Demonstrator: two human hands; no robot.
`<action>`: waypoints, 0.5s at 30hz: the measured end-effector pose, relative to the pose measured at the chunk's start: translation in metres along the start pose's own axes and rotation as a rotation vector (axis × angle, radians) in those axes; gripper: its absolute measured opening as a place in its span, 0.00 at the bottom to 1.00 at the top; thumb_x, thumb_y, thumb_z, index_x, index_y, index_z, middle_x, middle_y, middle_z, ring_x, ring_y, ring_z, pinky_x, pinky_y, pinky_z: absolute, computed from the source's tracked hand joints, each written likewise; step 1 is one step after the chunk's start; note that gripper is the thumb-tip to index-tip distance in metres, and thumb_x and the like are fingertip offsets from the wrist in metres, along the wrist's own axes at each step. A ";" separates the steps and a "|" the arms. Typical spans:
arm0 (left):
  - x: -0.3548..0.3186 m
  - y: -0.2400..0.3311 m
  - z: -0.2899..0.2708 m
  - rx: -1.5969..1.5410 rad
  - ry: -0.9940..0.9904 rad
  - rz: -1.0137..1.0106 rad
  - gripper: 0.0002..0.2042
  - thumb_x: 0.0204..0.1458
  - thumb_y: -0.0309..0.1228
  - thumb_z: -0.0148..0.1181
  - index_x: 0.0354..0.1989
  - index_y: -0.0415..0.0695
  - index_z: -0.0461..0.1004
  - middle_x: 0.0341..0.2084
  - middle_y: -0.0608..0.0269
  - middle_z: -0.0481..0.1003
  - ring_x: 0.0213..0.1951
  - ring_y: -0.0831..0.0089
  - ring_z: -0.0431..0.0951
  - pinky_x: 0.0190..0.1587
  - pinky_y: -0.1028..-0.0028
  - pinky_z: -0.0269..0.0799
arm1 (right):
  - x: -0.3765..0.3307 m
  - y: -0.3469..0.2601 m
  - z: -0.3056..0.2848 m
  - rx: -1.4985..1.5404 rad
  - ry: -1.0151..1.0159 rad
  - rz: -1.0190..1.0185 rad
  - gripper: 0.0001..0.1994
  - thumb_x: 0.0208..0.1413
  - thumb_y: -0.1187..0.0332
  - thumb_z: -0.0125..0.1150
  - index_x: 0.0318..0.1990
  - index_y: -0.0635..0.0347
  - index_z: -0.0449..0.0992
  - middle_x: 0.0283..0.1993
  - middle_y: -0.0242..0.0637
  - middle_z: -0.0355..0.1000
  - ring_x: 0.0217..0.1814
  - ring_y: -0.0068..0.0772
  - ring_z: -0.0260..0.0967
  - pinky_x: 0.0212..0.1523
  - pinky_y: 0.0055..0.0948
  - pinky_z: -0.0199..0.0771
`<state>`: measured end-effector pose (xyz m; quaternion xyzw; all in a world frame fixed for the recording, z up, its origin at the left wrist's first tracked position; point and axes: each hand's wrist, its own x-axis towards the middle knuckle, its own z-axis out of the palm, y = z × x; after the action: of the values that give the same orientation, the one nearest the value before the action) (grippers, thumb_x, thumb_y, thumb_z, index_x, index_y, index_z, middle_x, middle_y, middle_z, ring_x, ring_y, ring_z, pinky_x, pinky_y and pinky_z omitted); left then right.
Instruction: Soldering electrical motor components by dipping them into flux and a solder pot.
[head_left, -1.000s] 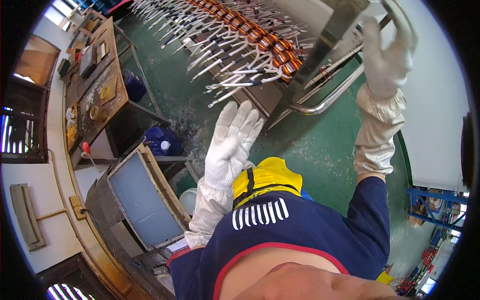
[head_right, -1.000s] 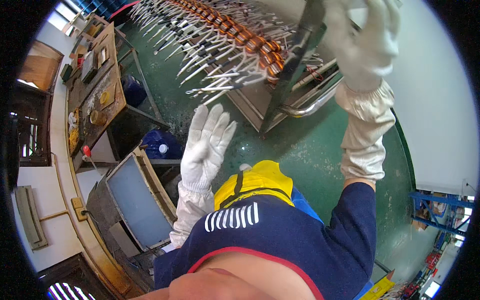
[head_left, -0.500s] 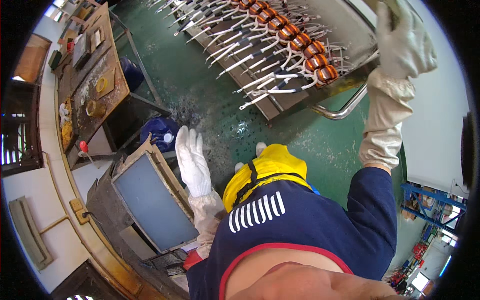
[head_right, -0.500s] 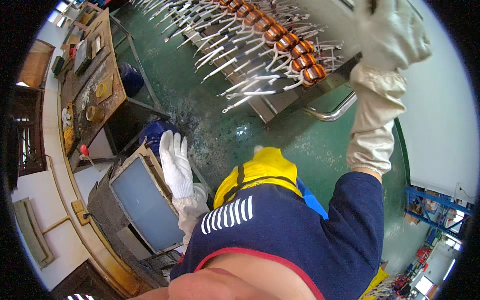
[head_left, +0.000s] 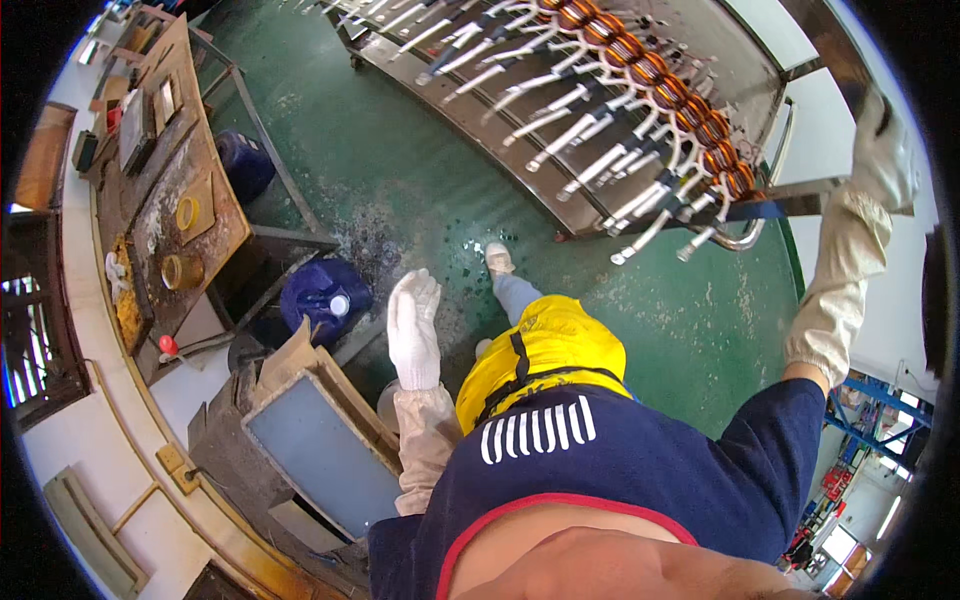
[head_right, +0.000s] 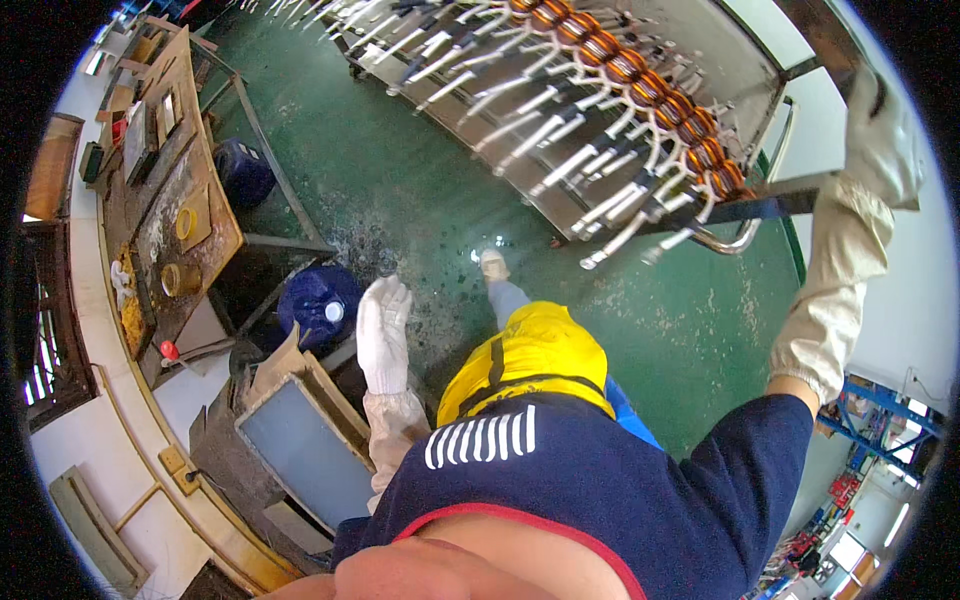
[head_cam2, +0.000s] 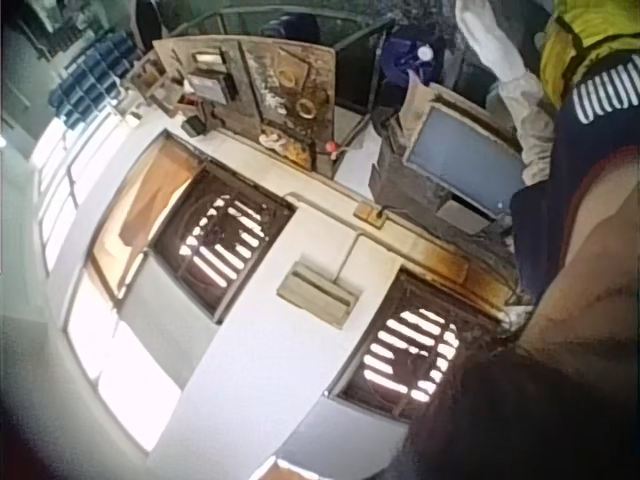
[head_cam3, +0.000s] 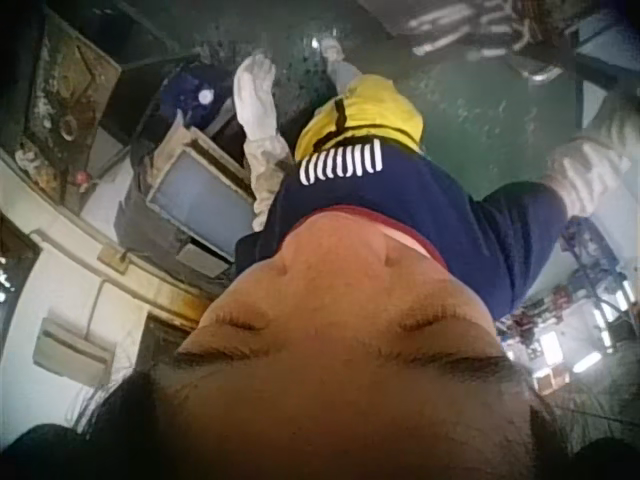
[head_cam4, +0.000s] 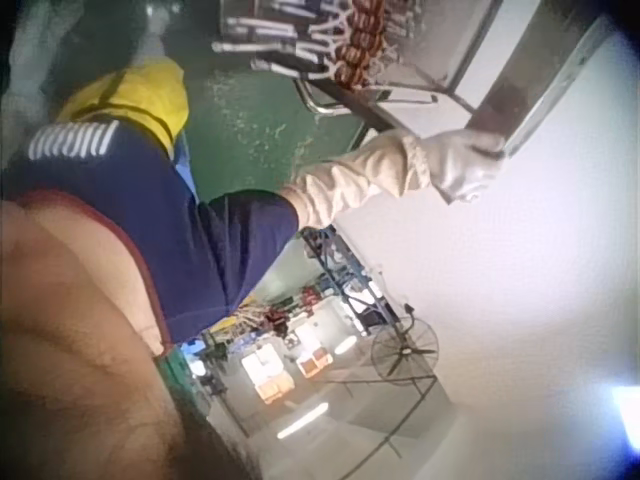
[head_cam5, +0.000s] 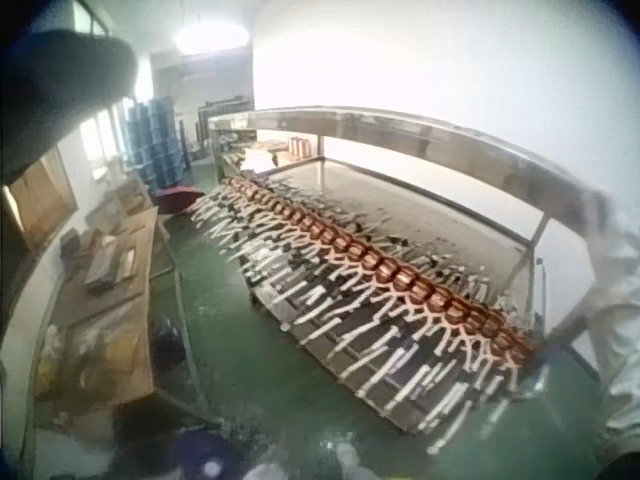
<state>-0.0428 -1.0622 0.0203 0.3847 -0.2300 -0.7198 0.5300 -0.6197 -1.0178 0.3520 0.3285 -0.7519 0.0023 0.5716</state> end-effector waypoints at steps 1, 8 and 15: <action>0.016 -0.004 -0.006 0.042 -0.039 -0.008 0.19 0.64 0.35 0.47 0.57 0.35 0.64 0.55 0.49 0.69 0.57 0.61 0.69 0.63 0.61 0.62 | -0.009 0.006 0.017 -0.010 -0.009 0.019 0.26 0.57 0.35 0.42 0.47 0.39 0.79 0.40 0.41 0.79 0.37 0.50 0.77 0.39 0.46 0.76; 0.127 0.005 -0.017 0.253 -0.112 -0.142 0.18 0.62 0.34 0.50 0.56 0.36 0.67 0.54 0.51 0.70 0.57 0.62 0.70 0.62 0.63 0.63 | -0.054 0.066 0.139 -0.099 -0.114 0.136 0.24 0.63 0.47 0.37 0.55 0.47 0.73 0.51 0.48 0.74 0.50 0.53 0.72 0.51 0.48 0.71; 0.243 0.098 0.029 0.554 -0.278 0.169 0.22 0.61 0.38 0.52 0.58 0.36 0.65 0.55 0.52 0.69 0.57 0.63 0.70 0.62 0.65 0.63 | -0.045 0.027 0.182 -0.105 -0.223 0.286 0.24 0.61 0.52 0.46 0.62 0.50 0.66 0.60 0.42 0.69 0.59 0.46 0.67 0.59 0.41 0.66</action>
<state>-0.0432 -1.3257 0.0352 0.3919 -0.5185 -0.6291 0.4264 -0.7830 -1.0434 0.2602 0.1861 -0.8487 0.0078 0.4950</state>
